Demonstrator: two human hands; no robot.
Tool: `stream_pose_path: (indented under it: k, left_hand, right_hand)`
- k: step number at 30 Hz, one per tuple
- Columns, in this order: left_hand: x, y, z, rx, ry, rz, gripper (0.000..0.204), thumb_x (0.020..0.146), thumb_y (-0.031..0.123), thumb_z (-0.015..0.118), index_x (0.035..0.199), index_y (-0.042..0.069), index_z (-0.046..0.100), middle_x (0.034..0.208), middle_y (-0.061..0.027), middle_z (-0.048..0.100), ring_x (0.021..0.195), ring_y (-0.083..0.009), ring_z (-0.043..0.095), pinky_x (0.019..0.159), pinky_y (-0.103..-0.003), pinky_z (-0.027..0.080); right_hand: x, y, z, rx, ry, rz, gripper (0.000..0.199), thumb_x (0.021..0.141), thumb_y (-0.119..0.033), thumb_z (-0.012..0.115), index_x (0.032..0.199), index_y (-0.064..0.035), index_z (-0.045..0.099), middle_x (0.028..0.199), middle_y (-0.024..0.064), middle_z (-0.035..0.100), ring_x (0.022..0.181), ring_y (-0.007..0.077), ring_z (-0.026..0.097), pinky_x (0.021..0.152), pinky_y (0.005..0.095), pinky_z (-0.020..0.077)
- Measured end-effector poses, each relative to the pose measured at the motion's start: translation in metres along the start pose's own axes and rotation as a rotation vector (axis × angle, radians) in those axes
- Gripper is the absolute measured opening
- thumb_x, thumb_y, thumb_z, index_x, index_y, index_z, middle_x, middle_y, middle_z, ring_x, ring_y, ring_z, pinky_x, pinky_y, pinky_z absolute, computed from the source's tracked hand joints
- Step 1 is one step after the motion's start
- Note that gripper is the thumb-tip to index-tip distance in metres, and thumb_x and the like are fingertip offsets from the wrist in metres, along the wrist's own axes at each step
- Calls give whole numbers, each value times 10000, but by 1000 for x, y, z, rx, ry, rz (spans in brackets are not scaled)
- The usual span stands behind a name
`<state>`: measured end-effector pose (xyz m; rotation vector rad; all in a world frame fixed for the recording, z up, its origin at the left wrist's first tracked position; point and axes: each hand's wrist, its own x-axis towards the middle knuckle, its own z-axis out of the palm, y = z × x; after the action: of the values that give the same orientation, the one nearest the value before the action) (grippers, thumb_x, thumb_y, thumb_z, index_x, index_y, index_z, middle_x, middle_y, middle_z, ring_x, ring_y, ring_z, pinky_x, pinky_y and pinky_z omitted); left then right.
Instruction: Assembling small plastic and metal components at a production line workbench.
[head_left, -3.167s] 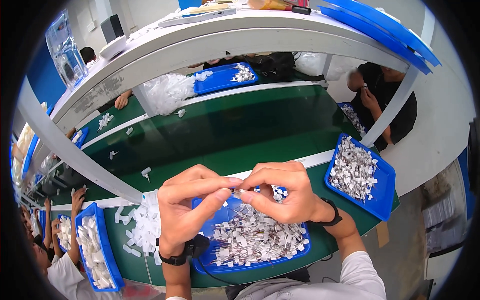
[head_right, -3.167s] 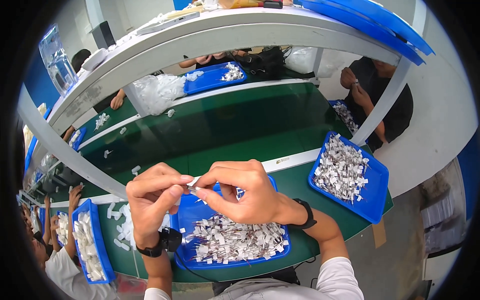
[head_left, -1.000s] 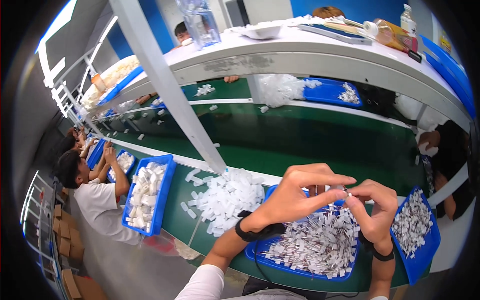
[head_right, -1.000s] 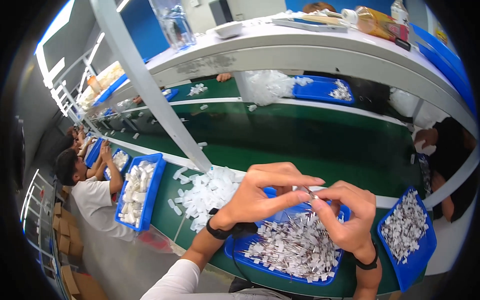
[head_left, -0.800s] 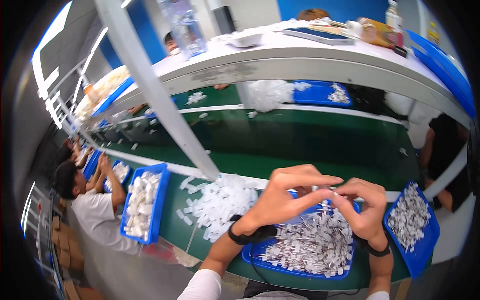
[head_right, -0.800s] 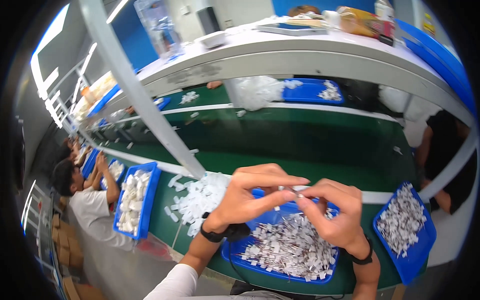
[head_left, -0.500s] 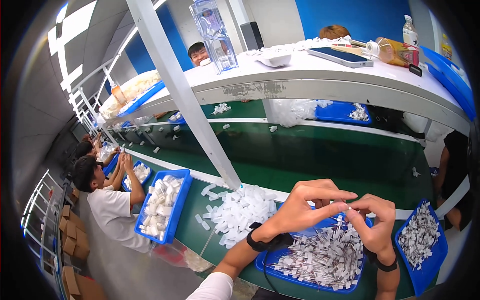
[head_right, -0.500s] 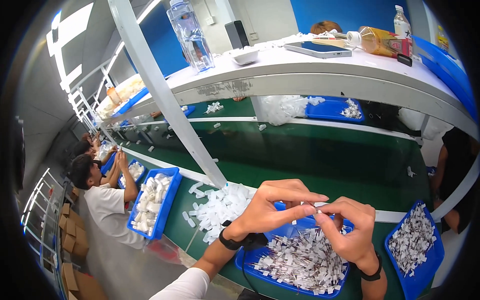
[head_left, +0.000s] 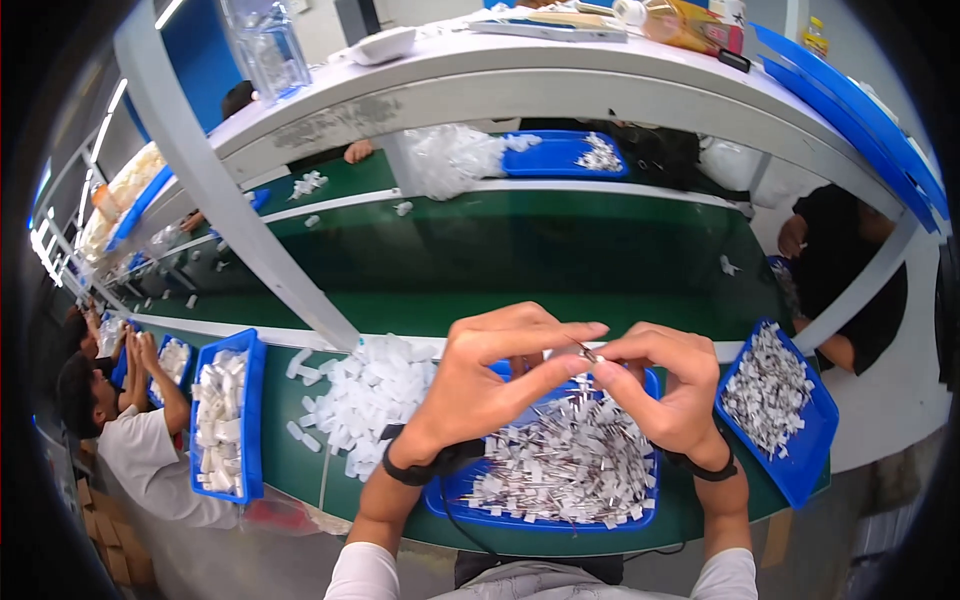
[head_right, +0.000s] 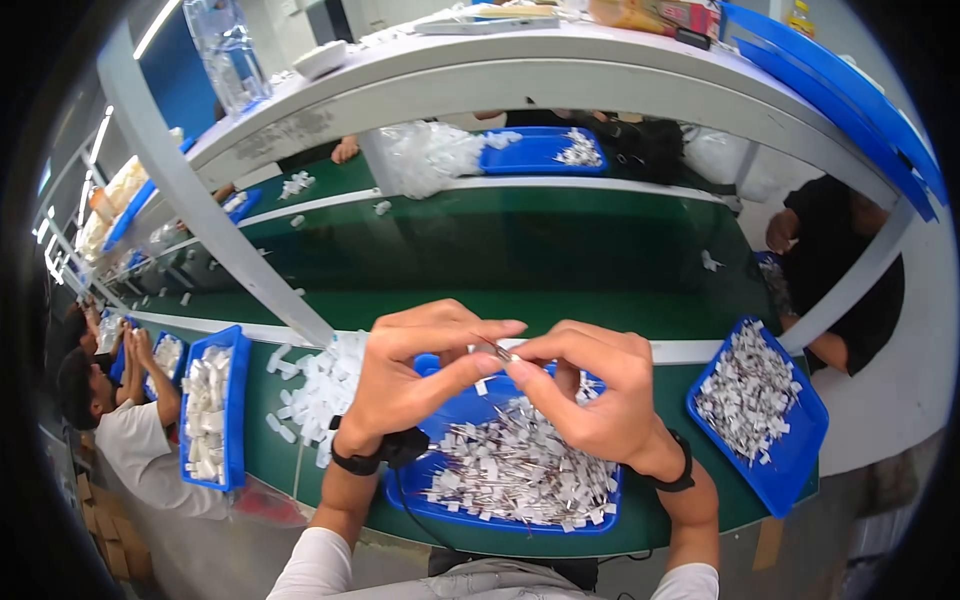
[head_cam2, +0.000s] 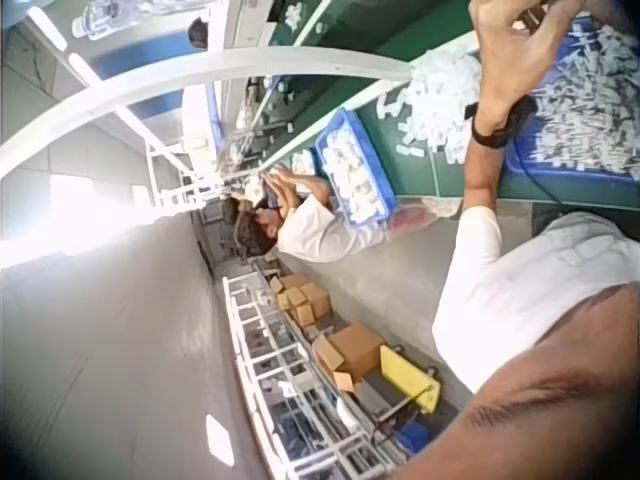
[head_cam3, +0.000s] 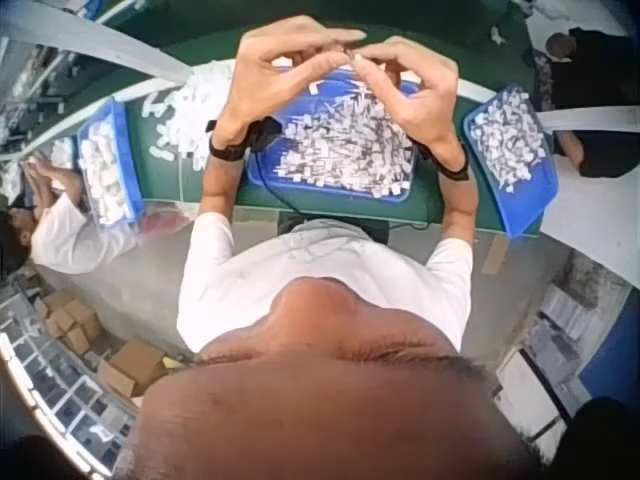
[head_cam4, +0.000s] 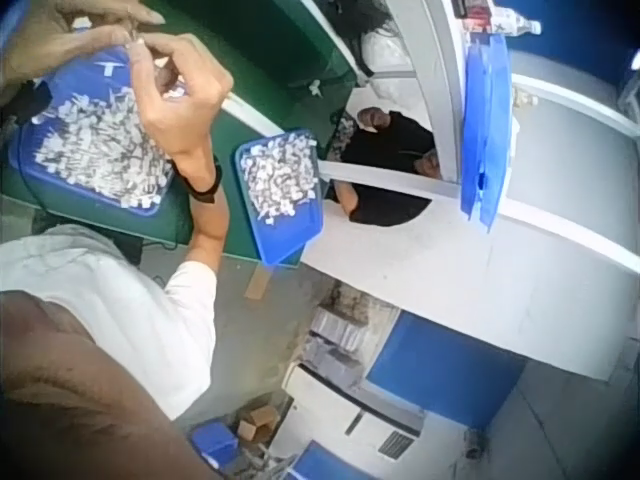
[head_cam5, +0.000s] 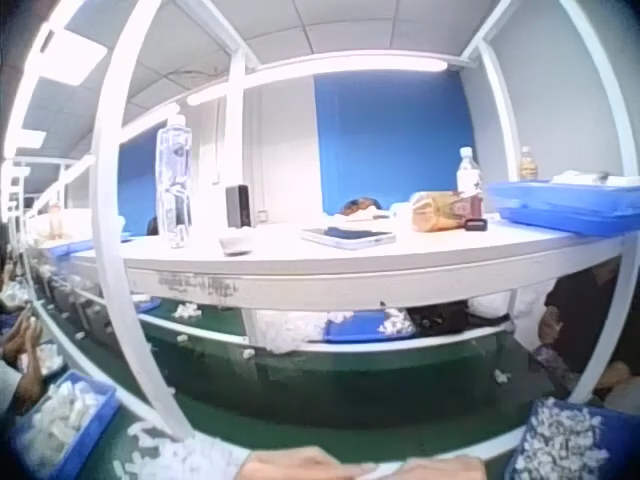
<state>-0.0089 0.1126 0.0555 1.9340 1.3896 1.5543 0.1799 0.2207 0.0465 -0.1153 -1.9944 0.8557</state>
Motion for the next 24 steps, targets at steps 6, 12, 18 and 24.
stream_pose_path:
  k: [6, 12, 18, 24]
  left_hand:
    - [4, 9, 0, -1, 0, -56, 343, 831, 10, 793, 1172, 39, 780, 855, -55, 728, 662, -94, 567, 566, -249, 418]
    - [-13, 9, 9, -48, -14, -58, 317, 875, 19, 773, 1192, 31, 770, 870, -72, 716, 637, -81, 577, 567, -229, 425]
    - [-18, 11, 10, -63, -14, -70, 304, 881, 35, 776, 1185, 44, 776, 858, -57, 709, 648, -76, 571, 569, -238, 417]
    - [5, 11, -5, -20, 5, -95, 280, 865, 27, 768, 1144, 25, 783, 845, -75, 719, 626, -79, 588, 552, -233, 429]
  right_hand:
    - [0, -2, -4, -9, -15, 6, 84, 812, 8, 771, 891, 20, 747, 666, 78, 664, 457, 88, 535, 458, 242, 366]
    - [-17, -6, -1, 33, -16, 69, 79, 832, -22, 786, 888, 22, 751, 721, 84, 701, 465, 82, 550, 448, 240, 379]
    - [-23, -7, 1, -9, -16, 56, 84, 828, -31, 791, 890, 11, 754, 708, 74, 700, 462, 73, 549, 452, 234, 381]
    - [4, -3, -3, 9, 19, 49, 73, 830, -13, 773, 896, 13, 755, 693, 62, 685, 479, 73, 528, 465, 235, 368]
